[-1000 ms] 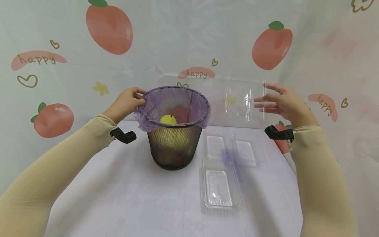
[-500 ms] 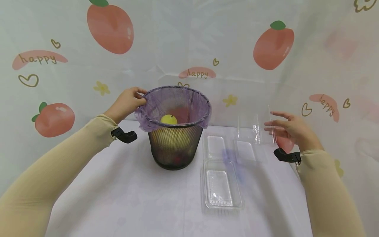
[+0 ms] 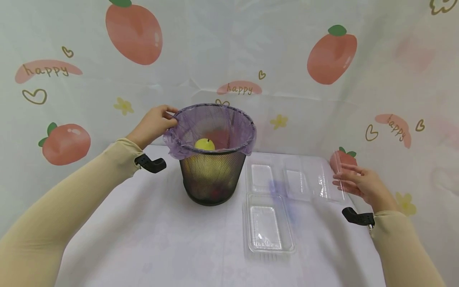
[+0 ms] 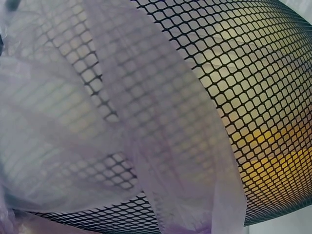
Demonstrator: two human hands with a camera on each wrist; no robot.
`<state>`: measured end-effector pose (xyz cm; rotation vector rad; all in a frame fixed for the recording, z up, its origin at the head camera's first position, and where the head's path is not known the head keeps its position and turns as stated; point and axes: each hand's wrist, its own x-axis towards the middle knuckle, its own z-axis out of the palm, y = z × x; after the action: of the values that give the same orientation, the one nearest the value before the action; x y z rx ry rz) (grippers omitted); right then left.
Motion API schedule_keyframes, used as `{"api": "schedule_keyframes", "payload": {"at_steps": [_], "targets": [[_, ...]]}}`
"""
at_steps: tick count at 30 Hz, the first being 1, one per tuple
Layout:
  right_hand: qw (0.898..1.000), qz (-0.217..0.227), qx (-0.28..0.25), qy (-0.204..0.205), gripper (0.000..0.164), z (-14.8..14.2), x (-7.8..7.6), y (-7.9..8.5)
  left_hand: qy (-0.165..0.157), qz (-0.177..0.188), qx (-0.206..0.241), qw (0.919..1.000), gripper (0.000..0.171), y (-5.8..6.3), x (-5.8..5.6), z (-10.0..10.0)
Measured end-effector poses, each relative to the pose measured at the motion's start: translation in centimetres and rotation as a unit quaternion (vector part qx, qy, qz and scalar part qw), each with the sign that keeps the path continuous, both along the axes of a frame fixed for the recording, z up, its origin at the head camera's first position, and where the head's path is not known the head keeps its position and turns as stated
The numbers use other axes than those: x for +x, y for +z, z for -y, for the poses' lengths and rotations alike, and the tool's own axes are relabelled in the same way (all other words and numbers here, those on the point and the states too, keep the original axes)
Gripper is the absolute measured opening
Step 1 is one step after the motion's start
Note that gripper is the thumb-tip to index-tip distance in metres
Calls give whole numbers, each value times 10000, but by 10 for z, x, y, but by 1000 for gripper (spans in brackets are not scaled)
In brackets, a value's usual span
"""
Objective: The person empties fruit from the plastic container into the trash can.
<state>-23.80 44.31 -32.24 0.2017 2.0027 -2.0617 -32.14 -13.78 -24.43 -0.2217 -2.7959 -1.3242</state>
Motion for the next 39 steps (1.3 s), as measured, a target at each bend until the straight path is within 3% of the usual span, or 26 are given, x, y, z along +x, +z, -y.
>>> {"api": "schedule_keyframes", "payload": {"at_steps": [13,25,33,39], "targets": [[9984,338,61,441,37,-20,37,-36,4,-8,26,10000,48,-1,0,0],[9858,554,1,1584,47,-33,64,-56,-2,102,102,9999,48,0,1,0],[9791,640,-50,1928,47,-29,70,-69,30,81,111,9999,48,1,2,0],[9773,867,170,1924,44,-23,73,-80,28,78,186,9998,47,0,1,0]]}}
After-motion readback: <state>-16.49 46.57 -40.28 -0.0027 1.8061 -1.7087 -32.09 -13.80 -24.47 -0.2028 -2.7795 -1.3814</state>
